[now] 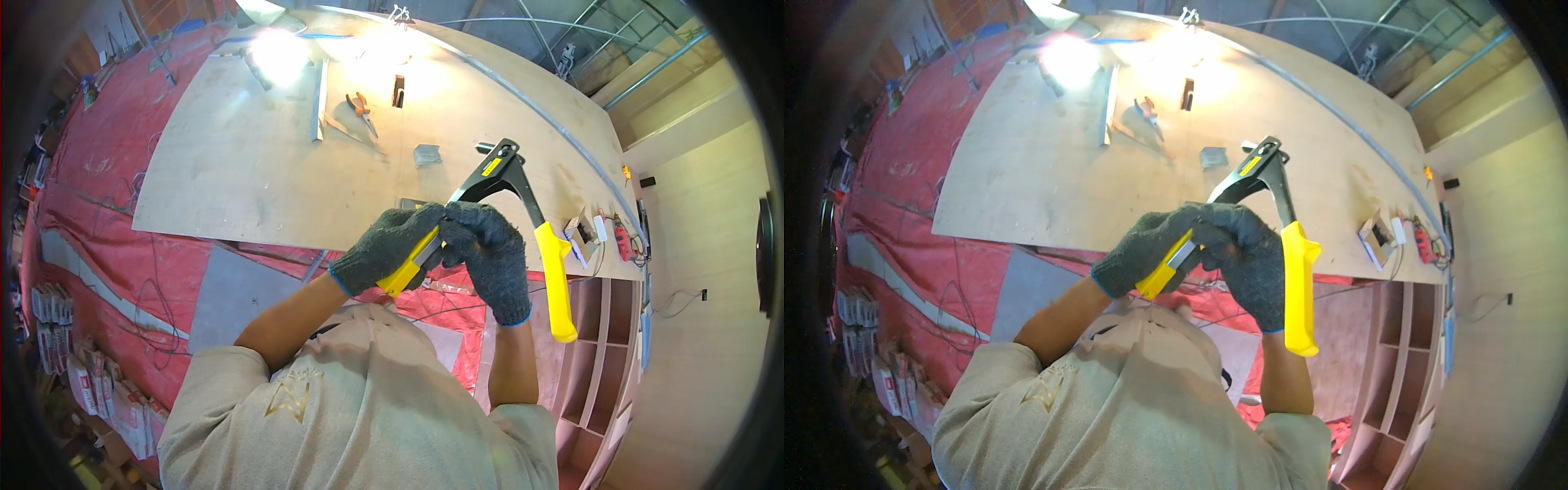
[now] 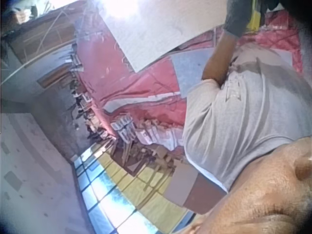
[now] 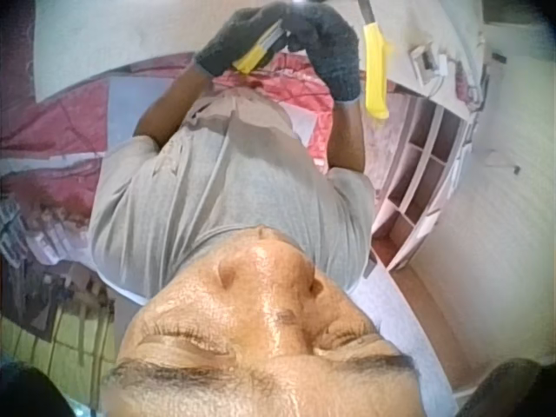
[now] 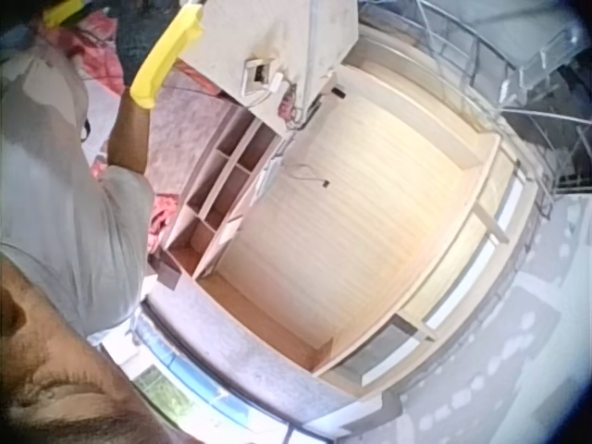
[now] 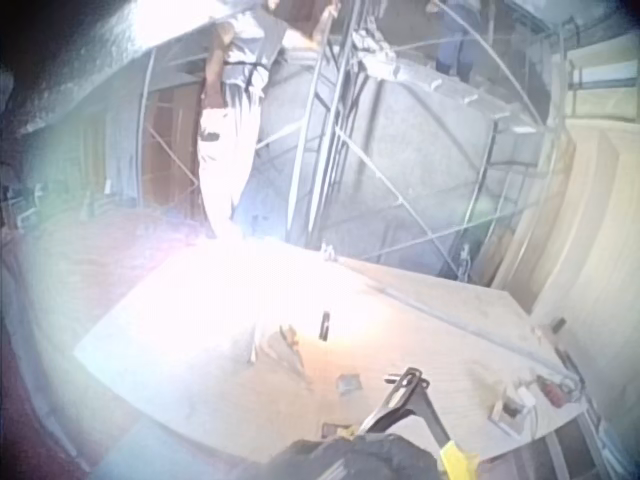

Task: The person removes a tool from its packaging, handles several metal components on a table, and uses a pair of pliers to adjust a component inserted into the tool.

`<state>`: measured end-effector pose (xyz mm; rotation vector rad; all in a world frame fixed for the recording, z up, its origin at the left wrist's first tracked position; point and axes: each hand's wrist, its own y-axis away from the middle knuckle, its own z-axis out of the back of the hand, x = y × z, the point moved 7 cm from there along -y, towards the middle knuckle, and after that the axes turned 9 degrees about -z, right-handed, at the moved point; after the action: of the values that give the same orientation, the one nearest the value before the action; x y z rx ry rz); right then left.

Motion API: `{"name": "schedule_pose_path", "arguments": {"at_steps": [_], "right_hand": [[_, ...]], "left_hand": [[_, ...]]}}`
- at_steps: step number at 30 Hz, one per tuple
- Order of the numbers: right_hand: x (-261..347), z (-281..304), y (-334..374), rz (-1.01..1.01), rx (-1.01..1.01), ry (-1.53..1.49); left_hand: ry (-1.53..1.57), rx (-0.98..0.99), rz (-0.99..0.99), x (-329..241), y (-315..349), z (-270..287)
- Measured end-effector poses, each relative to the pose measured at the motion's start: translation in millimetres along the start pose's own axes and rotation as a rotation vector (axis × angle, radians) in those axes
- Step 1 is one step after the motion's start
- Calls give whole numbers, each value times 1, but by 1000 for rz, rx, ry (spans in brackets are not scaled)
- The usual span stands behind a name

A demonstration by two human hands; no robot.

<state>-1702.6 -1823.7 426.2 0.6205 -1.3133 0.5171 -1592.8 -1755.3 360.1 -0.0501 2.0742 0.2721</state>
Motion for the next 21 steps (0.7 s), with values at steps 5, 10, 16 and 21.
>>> {"name": "schedule_pose_path", "arguments": {"at_steps": [5, 10, 16, 21], "right_hand": [[5, -1, 2, 77, -4, 220], [4, 9, -3, 129, 39, 337], [31, 19, 4, 311, -89, 347], [35, -2, 3, 440, -57, 563]], "left_hand": [[70, -41, 35, 8, 3, -3], [81, 18, 36, 4, 1, -5], [74, 47, 8, -19, 3, -6], [15, -25, -21, -13, -3, 4]]}}
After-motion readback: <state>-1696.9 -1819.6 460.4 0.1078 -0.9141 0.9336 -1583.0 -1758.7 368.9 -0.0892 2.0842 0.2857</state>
